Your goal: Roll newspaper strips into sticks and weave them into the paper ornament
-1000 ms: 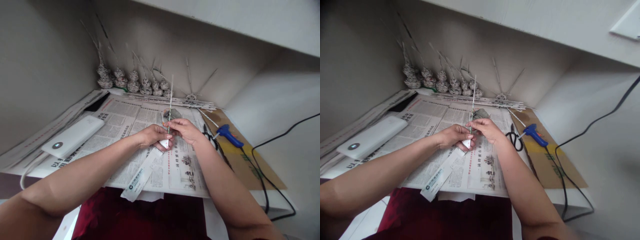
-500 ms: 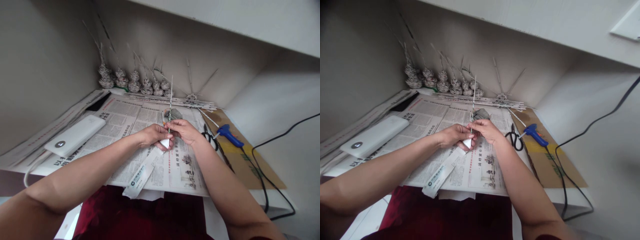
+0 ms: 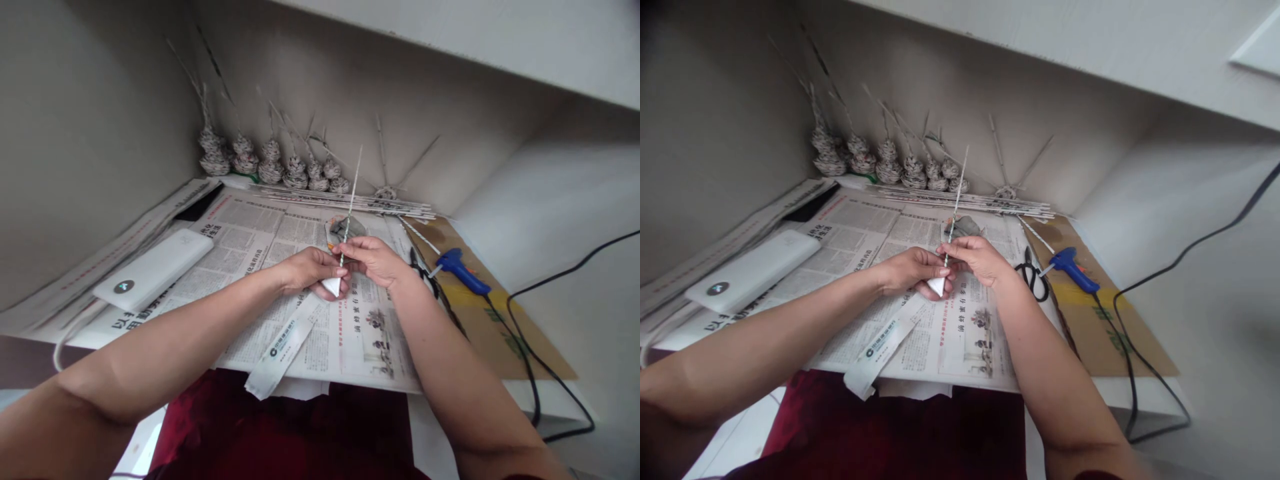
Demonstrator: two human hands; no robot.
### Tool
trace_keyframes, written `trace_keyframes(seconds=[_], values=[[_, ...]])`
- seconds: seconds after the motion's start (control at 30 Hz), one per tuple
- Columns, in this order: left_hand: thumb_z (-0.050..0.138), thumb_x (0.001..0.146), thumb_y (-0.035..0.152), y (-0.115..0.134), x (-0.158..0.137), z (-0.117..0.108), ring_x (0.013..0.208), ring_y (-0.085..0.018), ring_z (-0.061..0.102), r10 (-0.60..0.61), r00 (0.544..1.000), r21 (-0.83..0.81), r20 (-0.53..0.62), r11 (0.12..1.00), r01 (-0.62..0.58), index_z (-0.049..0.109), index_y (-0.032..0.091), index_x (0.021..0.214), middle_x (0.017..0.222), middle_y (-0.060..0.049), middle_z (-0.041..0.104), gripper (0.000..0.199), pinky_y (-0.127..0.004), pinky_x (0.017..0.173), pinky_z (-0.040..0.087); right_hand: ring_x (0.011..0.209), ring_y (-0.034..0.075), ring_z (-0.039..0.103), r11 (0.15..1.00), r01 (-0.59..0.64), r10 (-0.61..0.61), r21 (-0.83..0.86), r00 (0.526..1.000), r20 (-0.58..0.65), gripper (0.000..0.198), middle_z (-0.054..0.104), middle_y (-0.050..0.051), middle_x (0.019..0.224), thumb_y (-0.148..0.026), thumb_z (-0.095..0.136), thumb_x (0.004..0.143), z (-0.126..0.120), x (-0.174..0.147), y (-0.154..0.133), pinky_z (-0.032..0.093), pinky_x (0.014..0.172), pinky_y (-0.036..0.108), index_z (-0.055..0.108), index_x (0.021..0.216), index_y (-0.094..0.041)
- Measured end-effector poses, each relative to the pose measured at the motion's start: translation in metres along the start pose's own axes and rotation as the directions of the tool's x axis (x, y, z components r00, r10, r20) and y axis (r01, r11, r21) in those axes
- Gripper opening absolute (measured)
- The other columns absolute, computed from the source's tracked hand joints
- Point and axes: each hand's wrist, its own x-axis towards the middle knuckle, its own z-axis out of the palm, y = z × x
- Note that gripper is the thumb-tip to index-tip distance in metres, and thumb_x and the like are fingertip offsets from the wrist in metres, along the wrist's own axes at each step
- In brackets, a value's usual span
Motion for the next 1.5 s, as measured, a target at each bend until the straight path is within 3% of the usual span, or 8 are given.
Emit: trace_keyframes(seconds=[0.33,0.53,0.67,0.77,0.87,1.1,1.33,1.5], values=[[0.072,0.071,0.039,0.0,0.0,0.001,0.08,-0.022,0.067,0.011,1.0,0.009,0.002,1.0,-0.011,0.066,0.011,0.088,0.082,-0.01,0.069,0.034,-0.033,0.064,0.055,0.059,0.013,0.058,1.0,0.013,-0.013,0.018,1.0,-0.015,0.03,0.066,0.004,0.077,-0.042,0.077,0.063,0.002,-0.001,-0.001,0.049,0.058,0.029,0.069,0.078,-0.016],[0.074,0.067,0.041,-0.002,0.001,-0.001,0.078,-0.022,0.067,0.013,1.0,0.005,0.014,1.0,-0.013,0.067,0.012,0.086,0.082,-0.01,0.069,0.035,-0.033,0.065,0.055,0.07,0.017,0.06,0.98,0.131,-0.167,-0.148,0.951,-0.26,0.034,0.065,0.004,0.077,-0.053,0.068,0.069,-0.002,0.008,0.004,0.047,0.062,0.03,0.066,0.074,-0.019],[0.074,0.068,0.04,-0.002,0.001,-0.001,0.078,-0.021,0.067,0.019,1.0,-0.002,-0.009,1.0,-0.019,0.067,0.013,0.087,0.082,-0.009,0.069,0.034,-0.03,0.061,0.055,0.1,0.025,0.055,0.612,0.125,-0.568,-0.781,0.756,-0.324,0.037,0.063,0.011,0.109,-0.045,0.051,0.084,-0.019,0.02,0.015,0.044,0.081,0.036,0.066,0.107,-0.02],[0.074,0.068,0.039,-0.001,0.001,-0.001,0.078,-0.021,0.067,0.009,1.0,-0.002,-0.01,1.0,-0.009,0.067,0.013,0.088,0.081,-0.009,0.069,0.033,-0.03,0.061,0.055,0.102,0.026,0.052,0.266,-0.098,-0.586,-0.959,0.773,-0.242,0.033,0.063,0.013,0.106,-0.03,0.048,0.085,-0.027,0.027,0.024,0.039,0.086,0.036,0.067,0.108,-0.017],[0.074,0.069,0.038,-0.001,0.001,-0.001,0.076,-0.02,0.068,0.01,1.0,-0.011,-0.008,1.0,-0.01,0.067,0.013,0.088,0.081,-0.008,0.069,0.033,-0.029,0.061,0.055,0.092,0.024,0.055,0.134,-0.185,-0.566,-0.974,0.792,-0.228,0.03,0.065,0.012,0.091,-0.026,0.044,0.087,-0.028,0.03,0.028,0.04,0.079,0.032,0.072,0.095,-0.018],[0.074,0.068,0.041,0.001,0.001,-0.002,0.074,-0.021,0.068,0.023,0.999,-0.052,-0.023,0.998,-0.025,0.065,0.012,0.089,0.08,-0.009,0.069,0.037,-0.029,0.057,0.056,0.077,0.02,0.056,0.084,-0.26,-0.623,-0.962,0.74,-0.254,0.034,0.063,0.01,0.09,-0.038,0.042,0.089,-0.026,0.026,0.028,0.036,0.066,0.03,0.07,0.088,-0.02],[0.073,0.069,0.041,0.0,0.002,-0.004,0.073,-0.021,0.068,0.038,0.999,-0.069,-0.028,0.997,-0.04,0.065,0.013,0.092,0.079,-0.008,0.069,0.037,-0.03,0.058,0.056,0.093,0.027,0.053,0.01,-0.177,-0.535,-0.984,0.83,-0.155,0.032,0.066,0.012,0.101,-0.025,0.038,0.09,-0.018,0.022,0.024,0.037,0.072,0.034,0.068,0.102,-0.021],[0.072,0.071,0.039,0.0,0.002,-0.005,0.073,-0.02,0.068,0.039,0.998,-0.071,-0.04,0.997,-0.041,0.065,0.013,0.093,0.079,-0.008,0.069,0.035,-0.031,0.059,0.056,0.101,0.029,0.051,0.189,-0.05,-0.606,-0.981,0.78,-0.156,0.045,0.061,0.012,0.118,-0.025,0.039,0.09,-0.007,0.008,0.009,0.037,0.083,0.04,0.047,0.133,-0.021]])
